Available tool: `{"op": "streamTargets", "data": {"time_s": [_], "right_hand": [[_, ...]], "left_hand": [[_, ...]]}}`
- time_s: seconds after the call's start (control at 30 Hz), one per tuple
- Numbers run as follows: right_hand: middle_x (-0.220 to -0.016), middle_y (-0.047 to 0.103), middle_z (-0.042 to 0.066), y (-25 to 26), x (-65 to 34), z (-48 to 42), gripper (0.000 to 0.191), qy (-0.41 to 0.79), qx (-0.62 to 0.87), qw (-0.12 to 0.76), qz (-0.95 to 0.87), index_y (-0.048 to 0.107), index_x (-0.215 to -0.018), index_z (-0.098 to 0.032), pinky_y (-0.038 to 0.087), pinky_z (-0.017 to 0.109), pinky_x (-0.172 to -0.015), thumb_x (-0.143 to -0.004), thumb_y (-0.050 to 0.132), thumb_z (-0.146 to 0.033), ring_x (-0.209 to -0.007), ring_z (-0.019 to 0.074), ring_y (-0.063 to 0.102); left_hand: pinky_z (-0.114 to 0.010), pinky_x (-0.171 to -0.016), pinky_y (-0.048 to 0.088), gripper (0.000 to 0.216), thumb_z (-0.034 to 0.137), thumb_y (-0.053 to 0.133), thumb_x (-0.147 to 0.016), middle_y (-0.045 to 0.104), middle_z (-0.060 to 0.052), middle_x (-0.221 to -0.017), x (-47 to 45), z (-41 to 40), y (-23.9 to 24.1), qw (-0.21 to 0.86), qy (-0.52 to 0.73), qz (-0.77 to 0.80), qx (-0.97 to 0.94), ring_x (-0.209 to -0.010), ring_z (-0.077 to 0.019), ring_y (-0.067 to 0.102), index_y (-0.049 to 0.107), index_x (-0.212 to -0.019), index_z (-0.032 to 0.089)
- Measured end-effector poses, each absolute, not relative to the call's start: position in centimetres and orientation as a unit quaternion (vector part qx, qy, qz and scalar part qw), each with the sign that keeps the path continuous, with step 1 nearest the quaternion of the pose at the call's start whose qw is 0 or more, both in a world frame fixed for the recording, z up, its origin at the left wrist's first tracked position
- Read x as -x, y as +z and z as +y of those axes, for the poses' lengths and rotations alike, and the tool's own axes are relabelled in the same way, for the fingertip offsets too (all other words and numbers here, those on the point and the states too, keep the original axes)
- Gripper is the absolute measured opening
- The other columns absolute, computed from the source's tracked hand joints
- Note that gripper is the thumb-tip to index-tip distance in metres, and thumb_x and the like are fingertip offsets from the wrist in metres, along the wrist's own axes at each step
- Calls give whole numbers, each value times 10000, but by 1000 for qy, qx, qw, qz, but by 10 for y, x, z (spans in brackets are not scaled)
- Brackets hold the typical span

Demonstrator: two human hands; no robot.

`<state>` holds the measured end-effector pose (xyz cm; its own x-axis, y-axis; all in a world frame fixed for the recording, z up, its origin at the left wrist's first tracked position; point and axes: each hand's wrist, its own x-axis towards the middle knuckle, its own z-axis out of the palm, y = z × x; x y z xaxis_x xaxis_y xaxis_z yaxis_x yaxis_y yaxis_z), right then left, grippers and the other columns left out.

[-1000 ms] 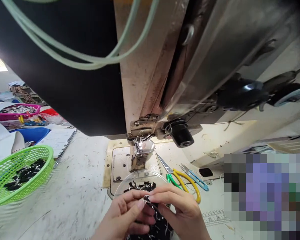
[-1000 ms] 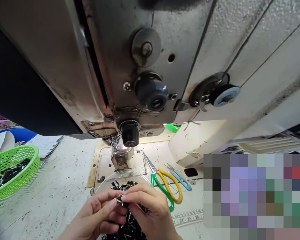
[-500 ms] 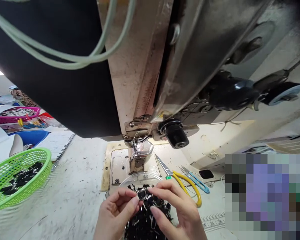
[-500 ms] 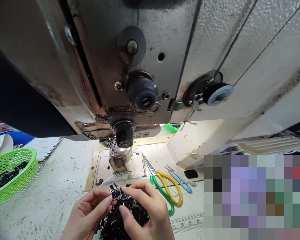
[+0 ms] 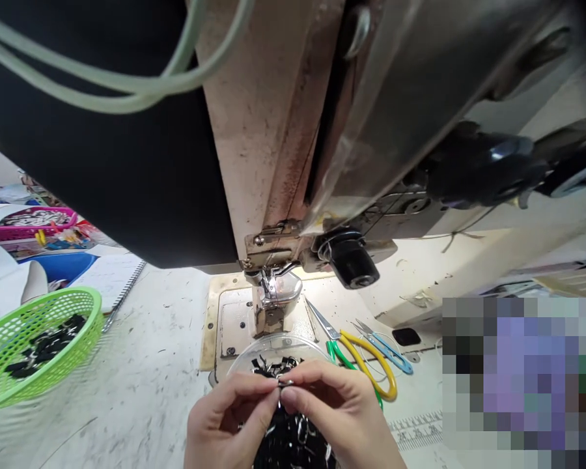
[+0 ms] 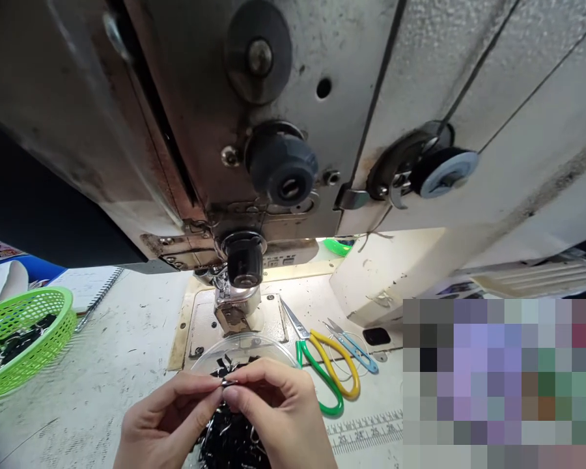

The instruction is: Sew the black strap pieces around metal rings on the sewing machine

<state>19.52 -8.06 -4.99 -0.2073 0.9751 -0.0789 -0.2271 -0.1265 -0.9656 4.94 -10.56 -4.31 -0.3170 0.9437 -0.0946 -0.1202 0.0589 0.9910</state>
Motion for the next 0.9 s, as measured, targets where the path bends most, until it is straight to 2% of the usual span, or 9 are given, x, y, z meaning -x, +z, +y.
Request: {"op": "streamTargets", "data": {"time_s": [0.13, 0.27, 0.6, 0.73, 0.9], "right_hand": [[-686, 742, 26, -54, -195, -77, 183, 682, 375, 497, -383, 795, -781, -206, 568, 211, -610, -722, 876, -360, -598, 128, 665], [-698, 746, 24, -54, -195, -77, 179, 693, 365, 499, -369, 792, -781, -200, 577, 209, -626, -723, 883, -343, -622, 128, 683], [-625, 721, 9, -50, -198, -76, 196, 698, 376, 487, -365, 783, -726, -185, 556, 187, -585, -673, 915, -321, -584, 112, 664], [-586, 697, -4, -48, -198, -74, 225, 693, 382, 484, -375, 753, -693, -176, 534, 174, -561, -682, 909, -337, -552, 98, 640], [-621, 667, -12, -40, -200, -72, 237, 659, 400, 439, -462, 695, -764, -176, 522, 187, -558, -749, 850, -354, -560, 104, 622]], "left_hand": [[-233, -579, 585, 286, 262, 918, -566, 753, -18, -788, -50, -101, -38, 486, 604, 534, -337, -641, -177, 683, 818, -833, 256], [-230, -611, 585, 188, 328, 918, -575, 781, -36, -710, -51, -99, -34, 529, 566, 533, -340, -651, -192, 713, 821, -705, 231], [-195, -591, 515, 258, 440, 897, -611, 734, -19, -618, -45, -97, -30, 555, 533, 527, -359, -600, -145, 634, 799, -665, 208], [-206, -583, 510, 252, 442, 864, -653, 695, -11, -603, -39, -95, -24, 503, 543, 549, -388, -600, -156, 623, 777, -681, 208], [-230, -634, 546, 161, 366, 757, -782, 693, -7, -688, -25, -88, -8, 396, 539, 562, -487, -661, -178, 646, 728, -745, 212]]}}
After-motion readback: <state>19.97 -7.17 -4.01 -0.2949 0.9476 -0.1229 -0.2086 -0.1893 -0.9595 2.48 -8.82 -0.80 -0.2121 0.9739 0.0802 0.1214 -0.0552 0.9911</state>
